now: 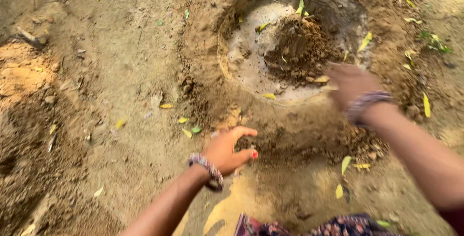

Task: The person plants a green flowering plant in the soil by hand, using their fingers to create a hole, placing the plant, and then pushing dirt back around the base to secure it.

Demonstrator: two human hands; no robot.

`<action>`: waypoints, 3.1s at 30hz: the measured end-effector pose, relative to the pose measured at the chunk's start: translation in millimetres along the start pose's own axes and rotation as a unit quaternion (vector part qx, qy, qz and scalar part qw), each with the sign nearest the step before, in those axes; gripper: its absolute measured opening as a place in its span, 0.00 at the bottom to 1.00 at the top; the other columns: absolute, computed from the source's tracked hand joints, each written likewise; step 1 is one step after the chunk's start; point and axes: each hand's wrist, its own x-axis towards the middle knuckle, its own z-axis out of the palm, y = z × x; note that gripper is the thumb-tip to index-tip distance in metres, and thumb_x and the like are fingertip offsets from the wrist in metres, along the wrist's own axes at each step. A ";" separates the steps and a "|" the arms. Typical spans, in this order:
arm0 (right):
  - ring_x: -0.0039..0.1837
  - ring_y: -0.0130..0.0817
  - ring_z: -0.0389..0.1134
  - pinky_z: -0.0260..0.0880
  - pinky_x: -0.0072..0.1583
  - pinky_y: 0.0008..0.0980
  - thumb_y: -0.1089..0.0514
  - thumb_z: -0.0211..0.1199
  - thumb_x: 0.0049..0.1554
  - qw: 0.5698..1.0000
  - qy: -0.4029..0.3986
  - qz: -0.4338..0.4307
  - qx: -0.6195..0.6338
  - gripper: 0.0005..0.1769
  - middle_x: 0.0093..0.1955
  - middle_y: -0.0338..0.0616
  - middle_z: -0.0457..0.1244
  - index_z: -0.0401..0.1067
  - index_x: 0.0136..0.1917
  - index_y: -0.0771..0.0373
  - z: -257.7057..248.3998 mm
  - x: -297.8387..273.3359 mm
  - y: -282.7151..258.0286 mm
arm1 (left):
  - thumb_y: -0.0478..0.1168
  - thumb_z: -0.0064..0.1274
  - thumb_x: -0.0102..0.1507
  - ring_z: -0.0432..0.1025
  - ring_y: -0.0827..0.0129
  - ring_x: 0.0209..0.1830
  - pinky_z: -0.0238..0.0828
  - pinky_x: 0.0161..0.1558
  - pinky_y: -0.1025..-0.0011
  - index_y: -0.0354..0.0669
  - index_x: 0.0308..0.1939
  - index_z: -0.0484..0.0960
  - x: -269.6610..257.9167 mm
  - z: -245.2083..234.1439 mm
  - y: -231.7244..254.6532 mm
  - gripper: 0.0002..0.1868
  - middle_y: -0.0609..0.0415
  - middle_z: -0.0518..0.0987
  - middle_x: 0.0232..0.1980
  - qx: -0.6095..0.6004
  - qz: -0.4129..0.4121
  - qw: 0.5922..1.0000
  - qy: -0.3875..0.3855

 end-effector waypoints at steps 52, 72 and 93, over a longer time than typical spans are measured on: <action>0.53 0.31 0.73 0.76 0.54 0.34 0.48 0.67 0.58 0.893 0.264 0.145 0.335 0.17 0.55 0.41 0.71 0.75 0.60 0.52 46.4 195.9 -10.3 | 0.40 0.53 0.62 0.73 0.65 0.68 0.73 0.60 0.67 0.65 0.65 0.76 95.6 -10.4 20.4 0.26 0.54 0.76 0.68 -0.255 -0.094 0.962 -0.036; 0.83 0.52 0.46 0.43 0.78 0.58 0.24 0.41 0.65 0.879 0.261 0.080 0.391 0.41 0.84 0.54 0.49 0.56 0.80 0.50 109.4 254.4 -10.7 | 0.33 0.52 0.57 0.79 0.67 0.52 0.83 0.47 0.68 0.59 0.63 0.78 64.8 2.3 7.4 0.29 0.62 0.76 0.66 -0.407 -0.080 0.910 0.008; 0.68 0.47 0.65 0.58 0.71 0.44 0.47 0.66 0.46 0.802 0.414 -0.312 0.297 0.37 0.64 0.54 0.68 0.75 0.65 0.70 13.2 9.9 -357.0 | 0.32 0.57 0.50 0.61 0.61 0.73 0.76 0.57 0.59 0.61 0.64 0.73 -220.3 37.3 -237.7 0.37 0.57 0.63 0.75 -0.076 -0.199 0.918 0.333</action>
